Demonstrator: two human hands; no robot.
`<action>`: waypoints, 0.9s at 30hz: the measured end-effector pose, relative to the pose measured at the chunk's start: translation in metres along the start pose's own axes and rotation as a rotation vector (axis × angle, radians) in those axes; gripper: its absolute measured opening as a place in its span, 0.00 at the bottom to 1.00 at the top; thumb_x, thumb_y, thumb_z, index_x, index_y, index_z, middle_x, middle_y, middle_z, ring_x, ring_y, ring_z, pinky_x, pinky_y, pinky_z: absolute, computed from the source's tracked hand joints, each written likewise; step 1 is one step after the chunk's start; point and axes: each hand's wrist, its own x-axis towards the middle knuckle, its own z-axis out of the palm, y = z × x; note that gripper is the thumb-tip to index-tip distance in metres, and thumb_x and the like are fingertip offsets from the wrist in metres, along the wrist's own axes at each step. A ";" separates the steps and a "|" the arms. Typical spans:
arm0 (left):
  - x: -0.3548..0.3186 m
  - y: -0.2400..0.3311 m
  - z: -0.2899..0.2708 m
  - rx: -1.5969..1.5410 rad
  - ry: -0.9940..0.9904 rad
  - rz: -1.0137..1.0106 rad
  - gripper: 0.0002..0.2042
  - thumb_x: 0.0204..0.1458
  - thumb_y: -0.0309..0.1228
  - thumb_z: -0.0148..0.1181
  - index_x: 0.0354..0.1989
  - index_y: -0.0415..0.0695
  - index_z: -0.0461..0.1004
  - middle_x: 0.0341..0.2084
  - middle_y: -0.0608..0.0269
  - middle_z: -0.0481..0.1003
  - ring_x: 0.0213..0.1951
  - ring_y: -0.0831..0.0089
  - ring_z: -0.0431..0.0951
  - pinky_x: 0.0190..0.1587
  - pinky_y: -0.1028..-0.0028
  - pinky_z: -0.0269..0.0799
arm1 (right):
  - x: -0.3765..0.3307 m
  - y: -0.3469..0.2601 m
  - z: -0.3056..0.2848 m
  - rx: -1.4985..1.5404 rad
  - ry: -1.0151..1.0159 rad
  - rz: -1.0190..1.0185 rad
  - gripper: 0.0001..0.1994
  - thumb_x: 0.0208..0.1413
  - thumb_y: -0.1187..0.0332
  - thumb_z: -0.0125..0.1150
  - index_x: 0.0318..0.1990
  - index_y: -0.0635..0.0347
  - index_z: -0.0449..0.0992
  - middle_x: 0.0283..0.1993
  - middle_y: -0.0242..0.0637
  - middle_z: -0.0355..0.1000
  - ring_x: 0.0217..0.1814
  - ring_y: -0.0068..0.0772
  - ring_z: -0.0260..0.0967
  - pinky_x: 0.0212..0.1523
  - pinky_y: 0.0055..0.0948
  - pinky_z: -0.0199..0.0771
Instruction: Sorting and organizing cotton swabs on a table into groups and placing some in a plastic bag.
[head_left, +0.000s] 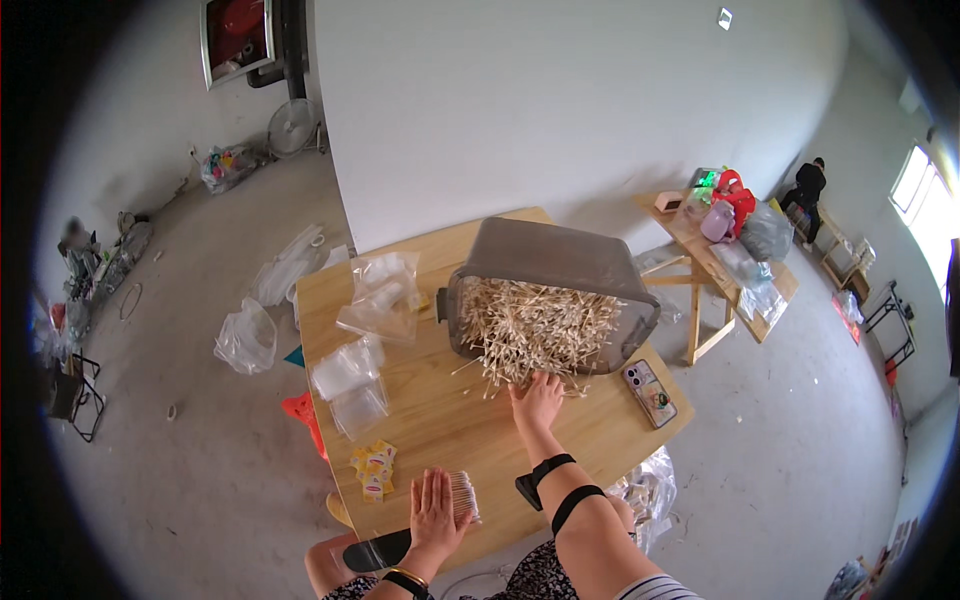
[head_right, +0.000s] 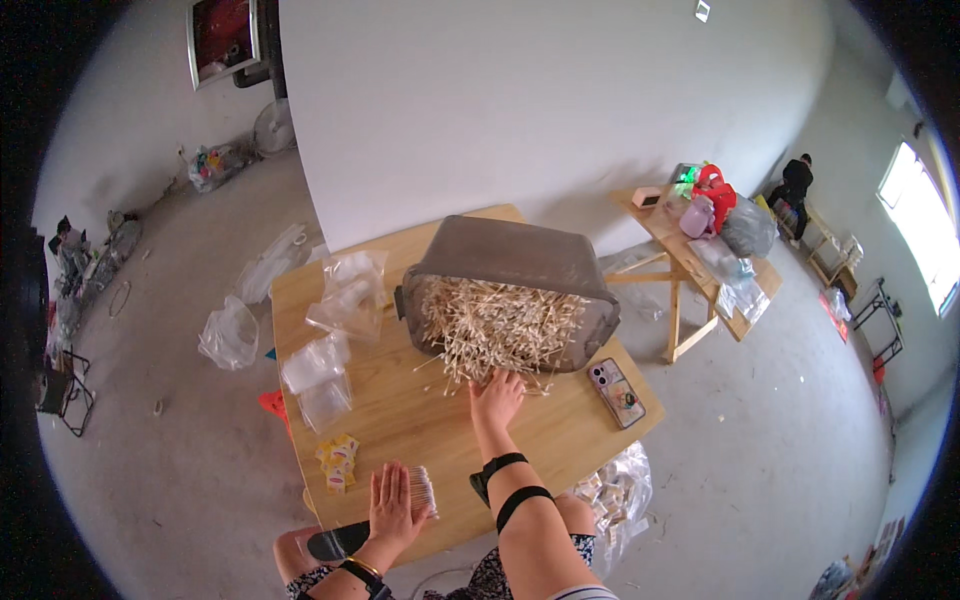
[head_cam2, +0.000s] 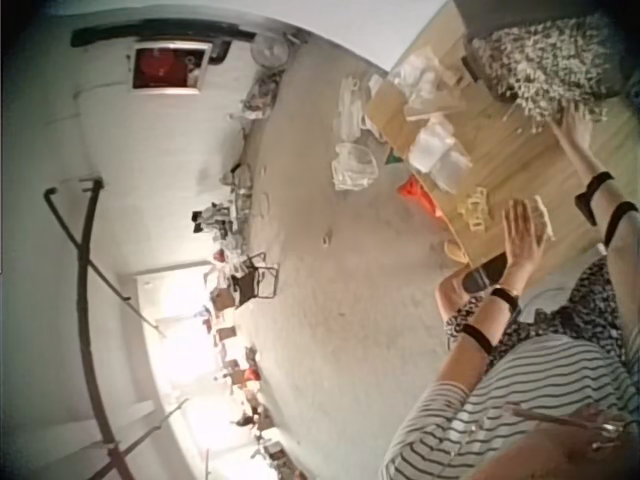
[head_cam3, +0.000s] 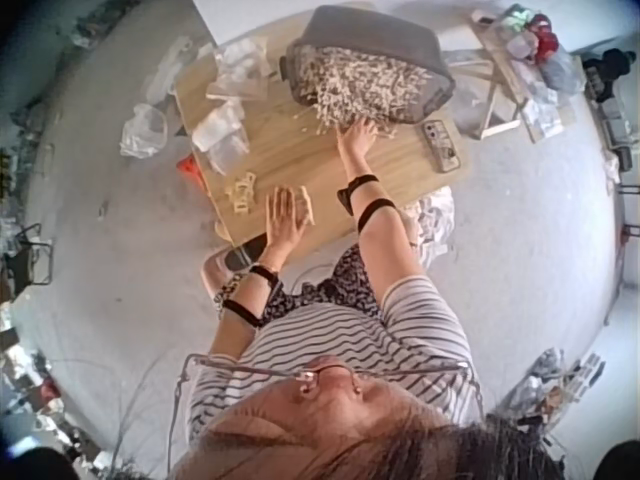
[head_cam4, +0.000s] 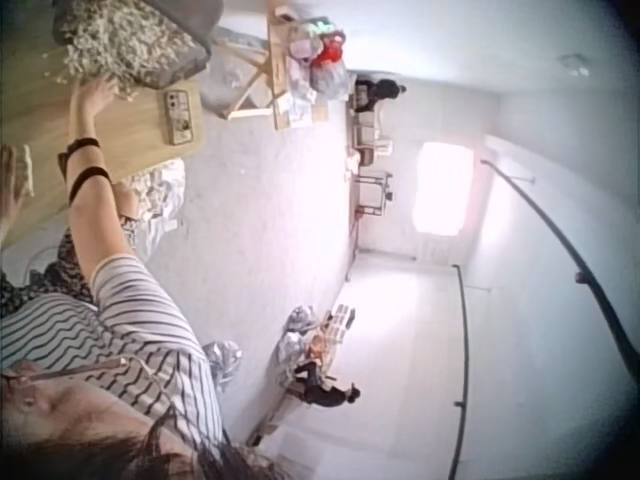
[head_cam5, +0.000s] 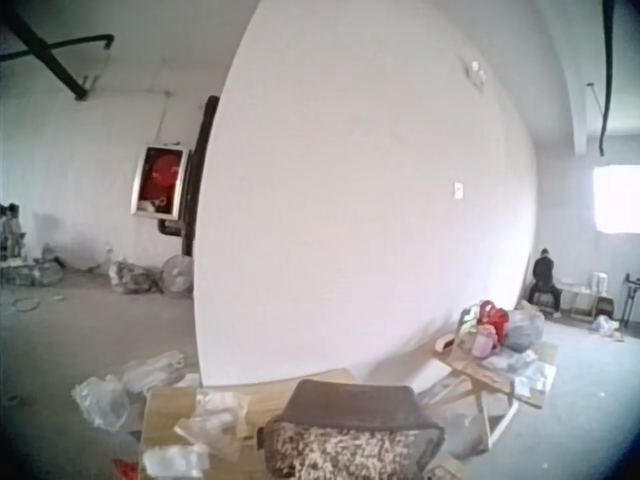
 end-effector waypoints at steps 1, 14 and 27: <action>0.001 0.001 -0.001 -0.003 -0.008 0.000 0.45 0.60 0.57 0.47 0.73 0.31 0.44 0.73 0.41 0.47 0.75 0.47 0.42 0.75 0.46 0.32 | 0.001 0.003 0.001 -0.001 0.000 0.002 0.27 0.48 0.50 0.72 0.51 0.54 0.71 0.56 0.42 0.67 0.62 0.48 0.61 0.60 0.46 0.63; 0.002 0.000 -0.003 0.025 -0.004 -0.011 0.44 0.59 0.56 0.49 0.71 0.29 0.48 0.72 0.41 0.50 0.75 0.49 0.42 0.75 0.47 0.32 | -0.078 0.021 -0.011 0.242 -0.011 -0.355 0.08 0.52 0.65 0.66 0.37 0.52 0.74 0.40 0.37 0.69 0.49 0.46 0.66 0.48 0.44 0.65; 0.003 0.001 -0.005 -0.122 0.086 -0.001 0.41 0.58 0.52 0.53 0.70 0.30 0.51 0.71 0.41 0.53 0.75 0.50 0.47 0.74 0.46 0.35 | -0.111 0.001 -0.022 0.394 -0.414 -0.658 0.13 0.48 0.67 0.70 0.43 0.51 0.79 0.45 0.39 0.71 0.52 0.48 0.66 0.55 0.45 0.68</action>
